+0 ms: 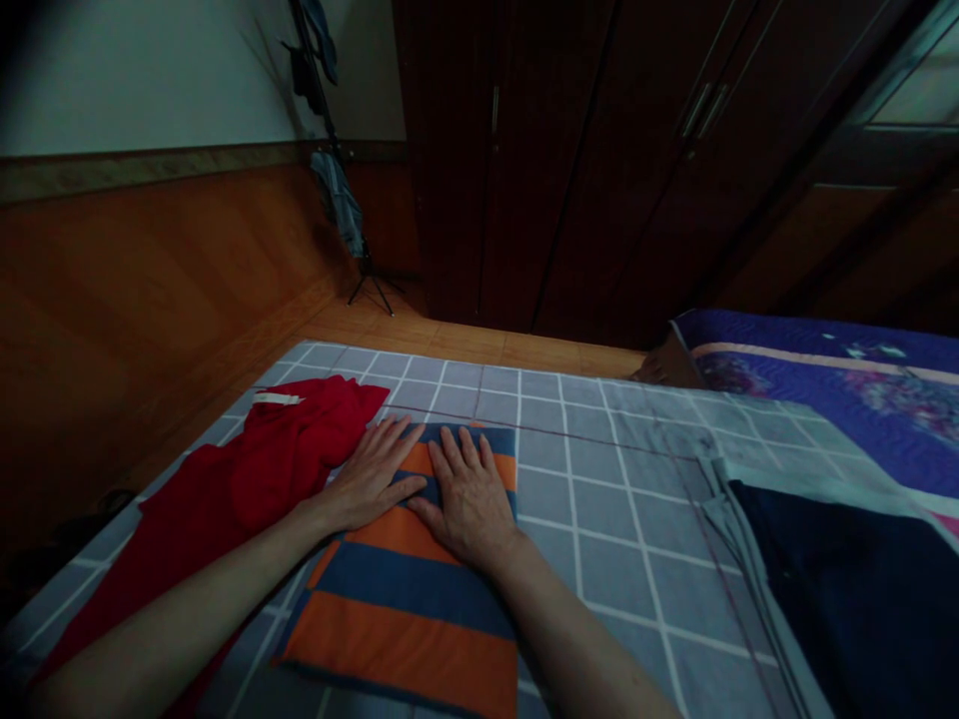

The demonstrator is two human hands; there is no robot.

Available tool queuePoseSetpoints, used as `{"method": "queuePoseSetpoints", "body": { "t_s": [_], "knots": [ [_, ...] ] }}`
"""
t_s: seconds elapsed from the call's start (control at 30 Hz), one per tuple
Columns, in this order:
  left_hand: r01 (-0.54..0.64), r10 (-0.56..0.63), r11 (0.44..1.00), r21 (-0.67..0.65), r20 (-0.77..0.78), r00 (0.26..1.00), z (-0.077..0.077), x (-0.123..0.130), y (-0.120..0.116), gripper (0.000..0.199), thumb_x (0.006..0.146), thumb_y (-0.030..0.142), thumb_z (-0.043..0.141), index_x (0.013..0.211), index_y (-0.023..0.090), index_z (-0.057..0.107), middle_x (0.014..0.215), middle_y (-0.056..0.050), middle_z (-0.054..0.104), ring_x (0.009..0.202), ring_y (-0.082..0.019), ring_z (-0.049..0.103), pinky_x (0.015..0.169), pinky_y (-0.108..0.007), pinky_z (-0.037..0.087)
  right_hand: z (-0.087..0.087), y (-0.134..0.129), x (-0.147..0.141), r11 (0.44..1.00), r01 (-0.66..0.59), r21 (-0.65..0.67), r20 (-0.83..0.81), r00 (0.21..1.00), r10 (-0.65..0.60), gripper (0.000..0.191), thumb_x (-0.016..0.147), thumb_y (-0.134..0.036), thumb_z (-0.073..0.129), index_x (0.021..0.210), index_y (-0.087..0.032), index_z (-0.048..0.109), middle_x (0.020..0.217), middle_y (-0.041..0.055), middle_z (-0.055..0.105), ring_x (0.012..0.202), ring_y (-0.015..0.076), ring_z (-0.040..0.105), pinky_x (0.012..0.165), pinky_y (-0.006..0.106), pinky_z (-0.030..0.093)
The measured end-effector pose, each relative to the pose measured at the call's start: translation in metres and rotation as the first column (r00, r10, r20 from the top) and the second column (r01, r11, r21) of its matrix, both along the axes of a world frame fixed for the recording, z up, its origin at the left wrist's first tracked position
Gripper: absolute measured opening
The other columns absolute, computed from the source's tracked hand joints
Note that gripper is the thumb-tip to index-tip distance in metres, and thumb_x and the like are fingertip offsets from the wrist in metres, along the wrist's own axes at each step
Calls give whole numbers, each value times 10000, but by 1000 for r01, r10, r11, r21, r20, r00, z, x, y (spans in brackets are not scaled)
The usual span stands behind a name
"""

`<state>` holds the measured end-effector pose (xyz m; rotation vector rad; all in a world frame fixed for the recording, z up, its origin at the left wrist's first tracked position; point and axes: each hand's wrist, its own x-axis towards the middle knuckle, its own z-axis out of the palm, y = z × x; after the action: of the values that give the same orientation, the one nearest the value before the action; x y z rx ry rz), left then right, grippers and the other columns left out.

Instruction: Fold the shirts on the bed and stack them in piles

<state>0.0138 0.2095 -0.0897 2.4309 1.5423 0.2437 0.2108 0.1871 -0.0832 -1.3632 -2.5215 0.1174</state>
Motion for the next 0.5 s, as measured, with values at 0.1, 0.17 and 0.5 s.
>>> {"method": "queuePoseSetpoints", "body": {
  "t_s": [0.1, 0.17, 0.5],
  "knots": [
    [2, -3, 1000, 22, 25, 1000, -4, -1, -2, 733, 892, 632, 344, 1472, 197, 235, 1541, -137, 188, 1419, -329, 73, 1120, -562, 90, 2, 0, -1, 1000, 4, -2, 13, 1000, -4, 735, 883, -633, 380, 1412, -123, 384, 1502, 128, 280, 1390, 315, 187, 1125, 522, 146],
    [8, -10, 999, 37, 34, 999, -4, -2, -3, 712, 901, 612, 350, 1468, 194, 248, 1537, -137, 203, 1418, -325, 82, 1123, -555, 83, 3, 0, -2, 1000, 8, -1, 25, 1000, -8, 755, 882, -644, 364, 1415, -109, 374, 1500, 137, 282, 1388, 315, 191, 1126, 516, 141],
    [4, -6, 999, 51, 52, 999, -4, -3, -2, 694, 911, 599, 331, 1464, 187, 261, 1522, -144, 242, 1410, -330, 127, 1126, -543, 79, -8, -26, 38, 989, 148, 12, 72, 986, -149, 817, 873, -649, 385, 1435, -60, 307, 1499, 201, 238, 1397, 315, 170, 1108, 514, 190]
  ]
}}
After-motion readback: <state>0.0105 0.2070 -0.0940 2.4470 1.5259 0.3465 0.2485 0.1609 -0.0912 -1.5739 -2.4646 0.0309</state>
